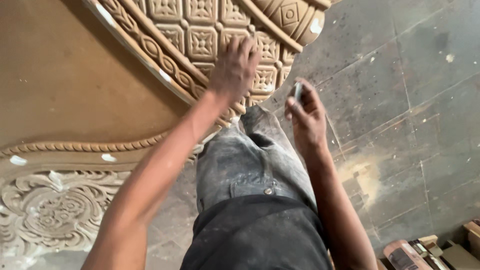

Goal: The person sands the intricate detailed carvings of a wooden headboard by hand using a small piece of abrasive material.

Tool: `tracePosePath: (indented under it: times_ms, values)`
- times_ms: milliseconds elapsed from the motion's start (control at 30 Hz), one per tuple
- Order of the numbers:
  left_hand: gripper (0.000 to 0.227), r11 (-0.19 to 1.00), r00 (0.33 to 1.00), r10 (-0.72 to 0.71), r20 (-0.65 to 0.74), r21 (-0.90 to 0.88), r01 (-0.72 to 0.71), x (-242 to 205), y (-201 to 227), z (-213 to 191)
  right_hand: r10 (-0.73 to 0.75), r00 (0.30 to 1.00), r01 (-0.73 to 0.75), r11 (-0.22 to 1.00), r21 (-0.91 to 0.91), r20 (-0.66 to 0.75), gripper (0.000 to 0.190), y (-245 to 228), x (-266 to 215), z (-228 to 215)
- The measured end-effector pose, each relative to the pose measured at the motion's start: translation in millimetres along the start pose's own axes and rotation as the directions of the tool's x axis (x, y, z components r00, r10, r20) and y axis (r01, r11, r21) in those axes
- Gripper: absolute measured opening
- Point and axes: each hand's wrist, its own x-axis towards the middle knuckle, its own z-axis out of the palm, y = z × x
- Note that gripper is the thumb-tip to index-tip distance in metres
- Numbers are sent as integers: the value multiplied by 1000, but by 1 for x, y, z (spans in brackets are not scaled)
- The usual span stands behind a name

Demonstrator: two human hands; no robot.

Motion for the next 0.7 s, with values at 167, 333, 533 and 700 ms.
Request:
tracePosePath:
  times_ms: [167,333,533,700]
  values:
    - [19,708,938,-274,214,-615,347,-37,73,-59,14,998,-13,1000,-5,59,45,1,-30,22]
    - [33,-38,818,-395,419,-897,441,-53,71,-97,-23,999,24,999,-49,29,38,-10,-44,55]
    - [14,86,848,-321,422,-878,470,-59,40,-132,-59,998,57,989,-137,-10,20,-3,-55,78]
    - [16,178,855,-314,412,-859,479,-66,31,-134,-79,996,72,983,-168,-37,14,8,-62,85]
